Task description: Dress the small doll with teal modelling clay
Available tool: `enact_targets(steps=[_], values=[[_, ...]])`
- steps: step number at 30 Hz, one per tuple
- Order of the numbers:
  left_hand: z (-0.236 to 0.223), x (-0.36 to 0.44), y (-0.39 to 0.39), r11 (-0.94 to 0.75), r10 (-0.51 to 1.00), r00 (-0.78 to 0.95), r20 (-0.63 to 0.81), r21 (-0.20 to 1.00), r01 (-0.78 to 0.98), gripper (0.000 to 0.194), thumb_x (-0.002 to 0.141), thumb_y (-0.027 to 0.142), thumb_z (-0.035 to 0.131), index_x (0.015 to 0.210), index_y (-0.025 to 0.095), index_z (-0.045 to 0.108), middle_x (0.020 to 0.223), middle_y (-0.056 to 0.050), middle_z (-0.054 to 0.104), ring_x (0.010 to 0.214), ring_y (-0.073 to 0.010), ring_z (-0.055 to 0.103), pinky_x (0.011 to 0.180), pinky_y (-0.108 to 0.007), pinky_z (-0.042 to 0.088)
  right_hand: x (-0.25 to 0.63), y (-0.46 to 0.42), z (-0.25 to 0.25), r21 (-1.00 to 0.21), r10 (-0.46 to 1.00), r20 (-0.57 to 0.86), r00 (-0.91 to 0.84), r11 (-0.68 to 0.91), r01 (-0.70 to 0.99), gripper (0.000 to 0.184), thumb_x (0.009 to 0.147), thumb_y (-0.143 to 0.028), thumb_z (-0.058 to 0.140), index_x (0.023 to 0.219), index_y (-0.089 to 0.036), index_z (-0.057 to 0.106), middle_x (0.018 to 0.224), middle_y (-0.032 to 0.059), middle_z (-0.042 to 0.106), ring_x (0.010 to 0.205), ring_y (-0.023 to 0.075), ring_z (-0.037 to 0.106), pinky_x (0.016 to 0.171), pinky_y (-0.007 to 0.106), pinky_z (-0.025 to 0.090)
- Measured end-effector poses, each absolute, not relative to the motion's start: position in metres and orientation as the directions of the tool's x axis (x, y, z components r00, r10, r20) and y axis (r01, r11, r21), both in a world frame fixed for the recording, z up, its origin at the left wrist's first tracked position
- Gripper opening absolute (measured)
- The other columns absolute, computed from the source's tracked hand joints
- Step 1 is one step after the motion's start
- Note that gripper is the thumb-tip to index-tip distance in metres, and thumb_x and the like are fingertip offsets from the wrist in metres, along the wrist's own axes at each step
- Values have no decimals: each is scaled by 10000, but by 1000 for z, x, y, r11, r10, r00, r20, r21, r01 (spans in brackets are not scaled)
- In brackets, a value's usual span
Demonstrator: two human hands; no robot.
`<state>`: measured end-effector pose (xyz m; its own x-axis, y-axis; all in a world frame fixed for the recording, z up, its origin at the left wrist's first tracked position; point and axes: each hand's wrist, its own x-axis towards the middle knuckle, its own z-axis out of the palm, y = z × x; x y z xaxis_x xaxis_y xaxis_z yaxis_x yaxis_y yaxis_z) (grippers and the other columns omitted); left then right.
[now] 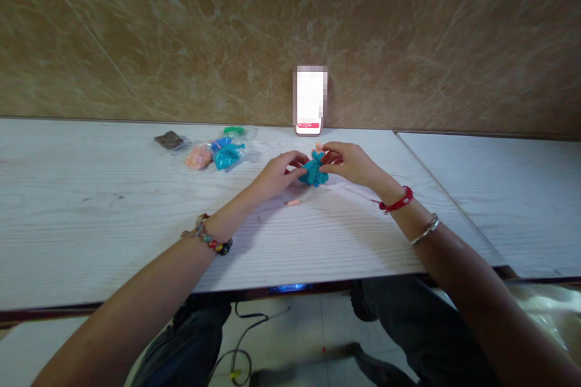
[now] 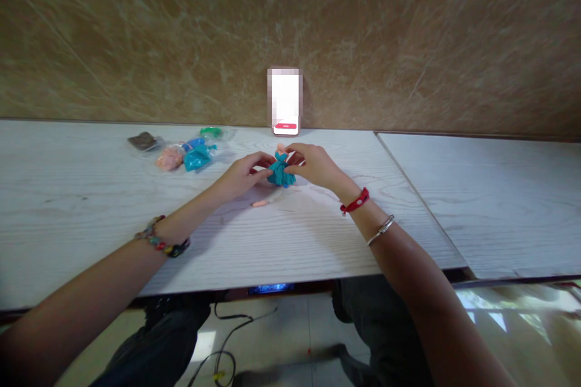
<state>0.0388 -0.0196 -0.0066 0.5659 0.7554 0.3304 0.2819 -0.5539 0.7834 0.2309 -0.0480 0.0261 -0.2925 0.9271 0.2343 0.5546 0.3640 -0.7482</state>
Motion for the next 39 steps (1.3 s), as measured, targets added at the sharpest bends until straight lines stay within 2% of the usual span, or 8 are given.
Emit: enact_targets(steps=[6, 18, 21, 25, 30, 35, 39], values=[[-5, 39, -20, -620, 750, 520, 408, 708, 338, 120, 787, 243, 524, 803, 148, 596, 810, -31, 571, 811, -153, 546, 672, -273, 465, 232, -46, 24, -758, 913, 245, -326, 390, 523, 370, 660, -157, 624, 1028, -151, 590, 832, 27, 671, 751, 132, 630, 743, 304, 508], [-8, 42, -18, -635, 737, 542, 404, 689, 350, 121, 787, 162, 523, 851, 147, 624, 831, -33, 608, 800, -134, 566, 712, -270, 480, 234, -43, 21, -713, 893, 273, -357, 437, 548, 300, 667, -173, 621, 963, -131, 593, 834, 40, 669, 751, 131, 624, 721, 289, 493], [-9, 42, -18, -637, 738, 540, 405, 682, 358, 121, 791, 160, 520, 853, 143, 622, 835, -38, 619, 797, -137, 573, 722, -278, 482, 235, -43, 22, -707, 893, 276, -355, 439, 554, 333, 672, -188, 621, 997, -127, 588, 826, 41, 670, 737, 131, 623, 714, 292, 492], [-9, 42, -19, -623, 747, 531, 400, 700, 349, 129, 794, 152, 516, 880, 140, 612, 874, -51, 631, 819, -139, 580, 737, -286, 485, 236, -45, 23, -713, 888, 270, -372, 444, 542, 352, 675, -234, 628, 1012, -139, 589, 840, 39, 669, 736, 135, 623, 689, 295, 493], [-9, 42, -20, -598, 759, 529, 379, 728, 336, 141, 788, 154, 524, 905, 144, 602, 912, -60, 632, 860, -154, 582, 754, -303, 486, 232, -47, 19, -719, 878, 279, -390, 460, 521, 304, 671, -280, 644, 938, -145, 594, 832, 35, 655, 750, 139, 613, 664, 283, 492], [-10, 41, -19, -581, 763, 530, 369, 752, 313, 189, 821, 192, 484, 983, 144, 569, 980, -75, 616, 893, -159, 578, 768, -310, 480, 226, -45, 18, -744, 907, 315, -280, 419, 521, 232, 660, -222, 637, 870, -139, 587, 783, 24, 632, 698, 121, 589, 652, 271, 481], [-10, 38, -18, -492, 830, 471, 299, 790, 366, 266, 839, 246, 479, 1084, 147, 509, 956, -69, 605, 836, -148, 585, 734, -300, 474, 228, -40, 18, -842, 963, 255, -91, 268, 468, 366, 644, -215, 656, 982, -127, 548, 703, 0, 600, 645, 120, 575, 633, 275, 470]])
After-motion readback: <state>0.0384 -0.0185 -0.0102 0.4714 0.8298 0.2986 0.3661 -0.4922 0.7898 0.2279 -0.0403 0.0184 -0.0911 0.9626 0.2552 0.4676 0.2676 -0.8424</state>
